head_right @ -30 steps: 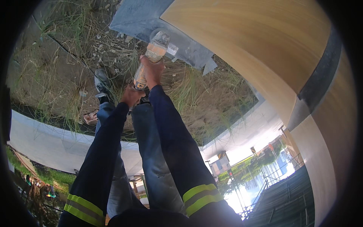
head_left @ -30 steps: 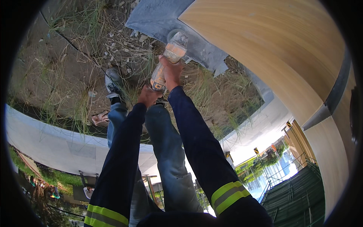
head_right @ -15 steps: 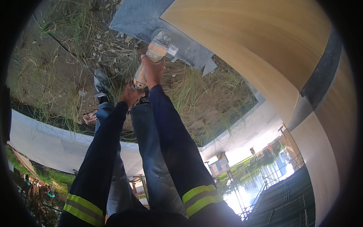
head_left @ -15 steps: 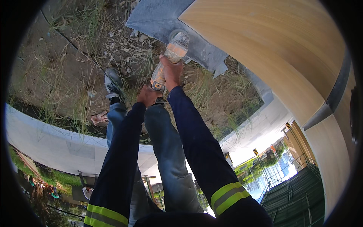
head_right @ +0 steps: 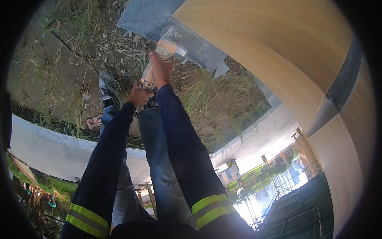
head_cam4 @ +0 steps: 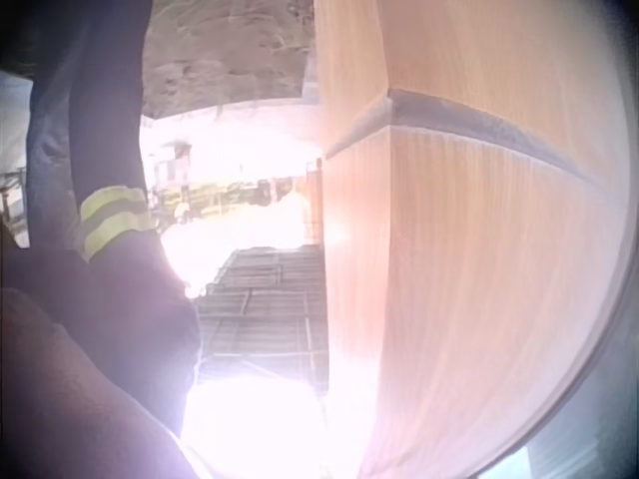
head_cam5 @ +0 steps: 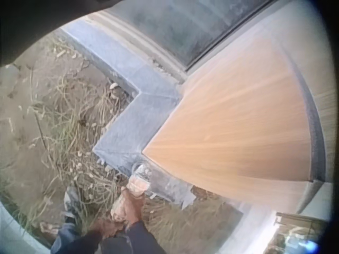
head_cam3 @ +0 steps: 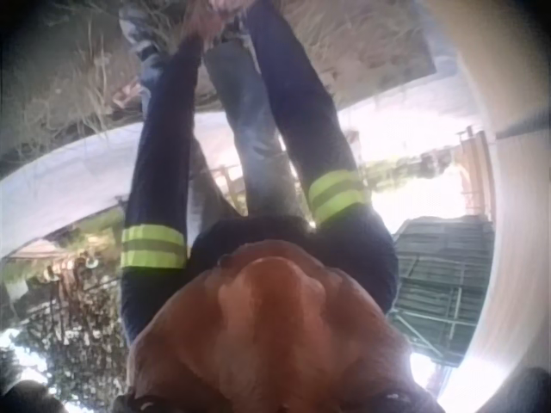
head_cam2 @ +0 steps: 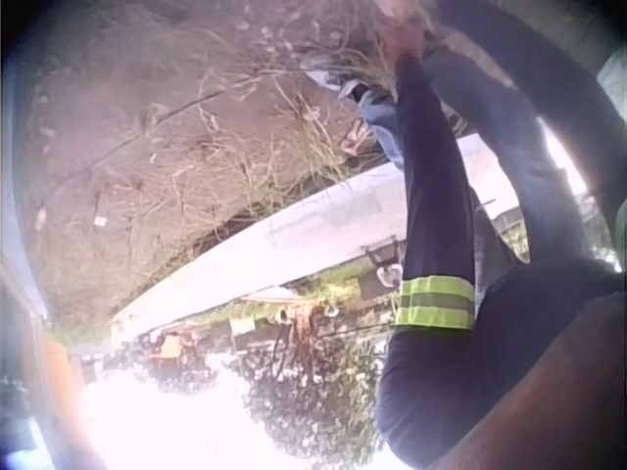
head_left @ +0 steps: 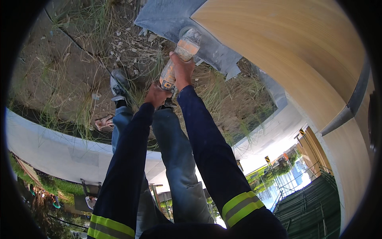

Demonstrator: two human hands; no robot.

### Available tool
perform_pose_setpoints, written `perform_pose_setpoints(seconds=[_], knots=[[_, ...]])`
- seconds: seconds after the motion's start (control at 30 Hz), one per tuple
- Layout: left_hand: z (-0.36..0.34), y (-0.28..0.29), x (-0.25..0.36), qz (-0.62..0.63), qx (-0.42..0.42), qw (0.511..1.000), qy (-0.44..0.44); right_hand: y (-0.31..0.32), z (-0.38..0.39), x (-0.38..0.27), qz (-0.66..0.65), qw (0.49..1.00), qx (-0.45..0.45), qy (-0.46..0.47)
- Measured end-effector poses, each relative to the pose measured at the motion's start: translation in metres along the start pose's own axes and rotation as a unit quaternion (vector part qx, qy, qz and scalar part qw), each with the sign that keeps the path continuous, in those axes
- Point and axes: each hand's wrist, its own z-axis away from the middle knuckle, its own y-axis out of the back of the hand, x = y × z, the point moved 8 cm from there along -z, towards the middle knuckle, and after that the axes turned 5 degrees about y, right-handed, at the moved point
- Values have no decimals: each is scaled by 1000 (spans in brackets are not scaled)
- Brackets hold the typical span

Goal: The person uses an angle grinder to smooth the edge of a concrete structure. The person holds the tool with both hands and moves it along the corner where the concrete meets a wooden panel.

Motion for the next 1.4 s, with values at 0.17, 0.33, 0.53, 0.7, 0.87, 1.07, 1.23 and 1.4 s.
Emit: perform_pose_setpoints(seconds=[0.17, 0.33, 0.53, 0.7, 0.87, 1.07, 1.23, 1.4], knots=[[17, 3, 4, 47, 31, 998, -7, -9, 1, 10, 25, 999, -27, 5], [0, 10, 4, 52, 24, 998, -6, -25, -5, -9, -15, 999, -35, 24], [2, -1, -6, 26, -10, 1000, -4, 2, -1, 7, -9, 1000, 12, 11], [10, 11, -20, 40, 18, 999, -20, -23, 14, 11, -5, 999, -44, 1], [0, 16, 11, 75, 10, 996, -42, -36, -2, -10, -13, 998, -58, 30], [-2, 4, -5, 27, -3, 1000, -13, -6, -4, 7, 8, 1000, 6, 11], [6, 8, -38, 75, 3, 997, -24, -14, 18, 18, 27, 999, -32, -3], [5, 7, -14, 88, 15, 996, -7, -27, 8, 2, 3, 998, -57, 23]])
